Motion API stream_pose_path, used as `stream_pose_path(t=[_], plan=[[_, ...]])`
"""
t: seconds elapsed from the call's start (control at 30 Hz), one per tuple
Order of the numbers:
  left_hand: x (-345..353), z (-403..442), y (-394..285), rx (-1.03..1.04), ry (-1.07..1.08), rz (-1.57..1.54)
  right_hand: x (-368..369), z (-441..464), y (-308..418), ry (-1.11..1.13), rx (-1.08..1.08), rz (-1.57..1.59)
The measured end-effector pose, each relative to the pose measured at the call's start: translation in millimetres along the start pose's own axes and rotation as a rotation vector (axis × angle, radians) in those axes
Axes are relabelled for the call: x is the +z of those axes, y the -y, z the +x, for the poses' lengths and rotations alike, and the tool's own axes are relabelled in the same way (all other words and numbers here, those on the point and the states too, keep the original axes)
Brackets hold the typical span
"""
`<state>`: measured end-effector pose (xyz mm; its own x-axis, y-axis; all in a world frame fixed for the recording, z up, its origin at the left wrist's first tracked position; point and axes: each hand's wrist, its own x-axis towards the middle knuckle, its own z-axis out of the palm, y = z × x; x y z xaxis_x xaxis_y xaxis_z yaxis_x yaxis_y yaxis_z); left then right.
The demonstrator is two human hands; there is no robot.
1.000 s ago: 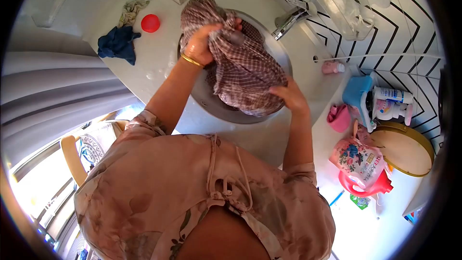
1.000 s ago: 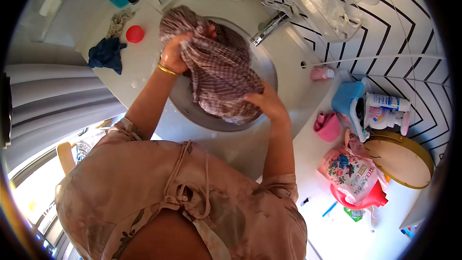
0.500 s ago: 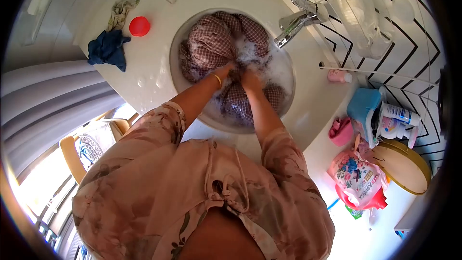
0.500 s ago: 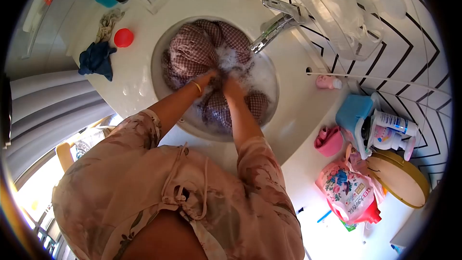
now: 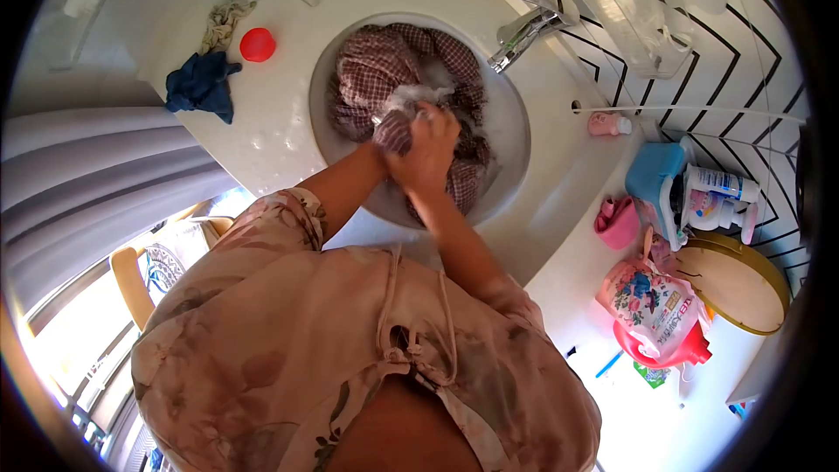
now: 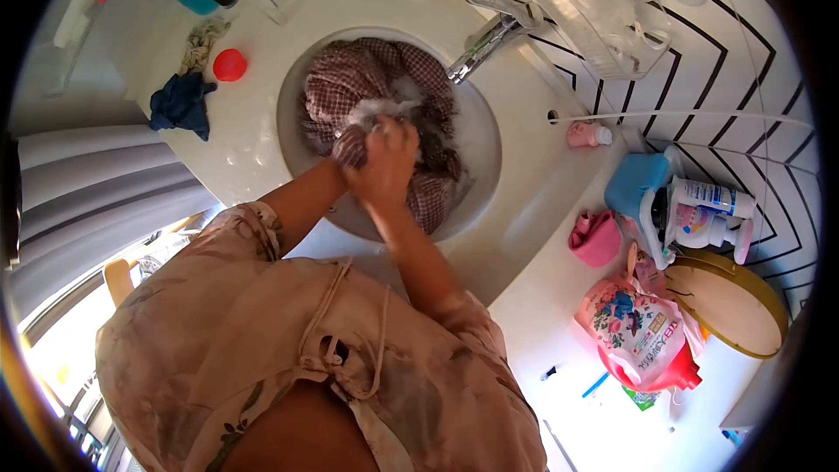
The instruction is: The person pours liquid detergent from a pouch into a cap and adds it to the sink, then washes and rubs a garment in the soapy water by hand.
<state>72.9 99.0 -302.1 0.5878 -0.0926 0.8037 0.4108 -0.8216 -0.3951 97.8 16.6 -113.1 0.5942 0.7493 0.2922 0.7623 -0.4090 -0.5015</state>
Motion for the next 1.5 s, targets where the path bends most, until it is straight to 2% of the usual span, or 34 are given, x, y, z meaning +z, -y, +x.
stream_pose_path(t=[0.03,0.07,0.1,0.17,0.23,0.3,0.37,0.43,0.47,0.53,0.57,0.6,0.63,0.67,0.7,0.73,0.83,0.9,1.0,1.03,1.07,1.13,1.17,1.23,1.27,1.33,1.37,1.43,1.5], plan=[[-9.7,15.2,11.6,-0.034,0.264,-0.371,5.6,11.5,-12.2,-0.01,0.156,0.067],[-19.4,30.7,23.3,-0.195,0.532,-0.8,12.4,21.6,-24.7,-0.015,0.316,0.138],[-29.0,46.5,35.3,-0.415,0.751,-1.064,18.3,23.9,-38.9,-0.015,0.486,0.207],[-81.8,119.5,83.8,-1.302,0.943,-1.644,30.0,21.5,-91.6,0.056,0.641,0.401],[-88.5,122.2,95.9,-1.753,1.019,-1.979,-22.1,24.2,-82.4,0.378,0.98,0.831],[-77.4,89.0,89.7,-1.674,1.079,-2.133,-57.7,15.5,-97.4,0.79,0.783,0.583],[-92.3,99.3,88.7,-1.47,1.299,-2.202,-98.3,13.0,-97.7,1.015,0.365,0.329],[-98.8,94.0,63.9,-1.193,1.453,-2.285,-110.0,13.1,-95.4,0.879,0.473,0.713],[-112.1,110.0,64.7,-1.055,1.598,-2.203,-113.4,12.7,-94.3,0.796,0.529,0.901],[-144.0,151.8,79.9,-0.759,1.858,-2.003,-93.5,9.3,-91.6,0.866,0.932,0.997],[-149.8,148.5,70.8,-0.744,1.868,-2.068,-80.2,4.7,-90.4,0.887,1.137,1.036],[-153.4,142.7,60.0,-0.732,1.874,-2.136,-72.0,-4.5,-87.9,0.827,1.248,1.134],[-153.9,137.5,51.9,-0.72,1.877,-2.204,-71.3,-12.0,-85.0,0.779,1.247,1.194],[-153.6,139.6,57.3,-0.615,1.929,-2.201,-73.2,-19.9,-80.9,0.728,1.247,1.253],[-154.1,135.0,56.1,-0.782,1.866,-2.393,-76.1,-22.8,-72.0,0.674,1.247,1.312],[-154.9,125.8,51.6,-0.959,1.786,-2.581,-85.2,-21.9,-62.3,0.567,1.246,1.221],[-151.5,92.7,33.1,-1.535,1.382,-3.075,-94.8,-22.0,-53.7,0.38,0.63,0.723],[-151.5,85.4,29.8,-1.945,0.972,-3.321,-111.7,-17.5,-36.7,0.282,0.529,0.656],[-143.8,99.7,40.4,-2.13,0.686,-2.977,-136.4,-6.6,-12.7,0.212,0.289,0.699],[-134.5,95.4,39.0,-2.151,0.67,-3.084,-140.8,-5.3,-9.6,0.198,0.191,0.734],[-125.4,92.0,40.0,-2.171,0.65,-3.192,-142.9,-5.9,-12.5,0.256,0.339,0.935],[-120.3,87.7,33.1,-2.084,0.761,-3.173,-142.7,-7.4,-24.8,0.371,0.642,1.334],[-119.0,88.2,31.7,-2.04,0.815,-3.163,-128.4,-12.0,-36.8,0.446,0.809,1.287],[-125.2,82.6,33.5,-1.961,1.007,-2.916,-87.1,-22.3,-64.6,0.601,1.132,1.176],[-130.9,84.4,39.1,-2.118,1.158,-2.721,-79.5,-24.2,-66.1,0.636,1.185,1.185],[-131.2,82.9,50.3,-2.009,1.222,-2.609,-68.0,-25.6,-66.1,0.703,1.292,1.201],[-130.6,83.2,55.6,-1.955,1.251,-2.555,-66.4,-24.3,-62.0,0.661,1.275,1.319],[-123.8,84.0,59.5,-2.067,1.296,-2.429,-72.8,-23.7,-50.5,0.559,1.244,1.546],[-112.7,87.2,57.7,-2.168,1.323,-2.257,-79.6,-15.0,-43.1,0.478,1.061,1.396]])
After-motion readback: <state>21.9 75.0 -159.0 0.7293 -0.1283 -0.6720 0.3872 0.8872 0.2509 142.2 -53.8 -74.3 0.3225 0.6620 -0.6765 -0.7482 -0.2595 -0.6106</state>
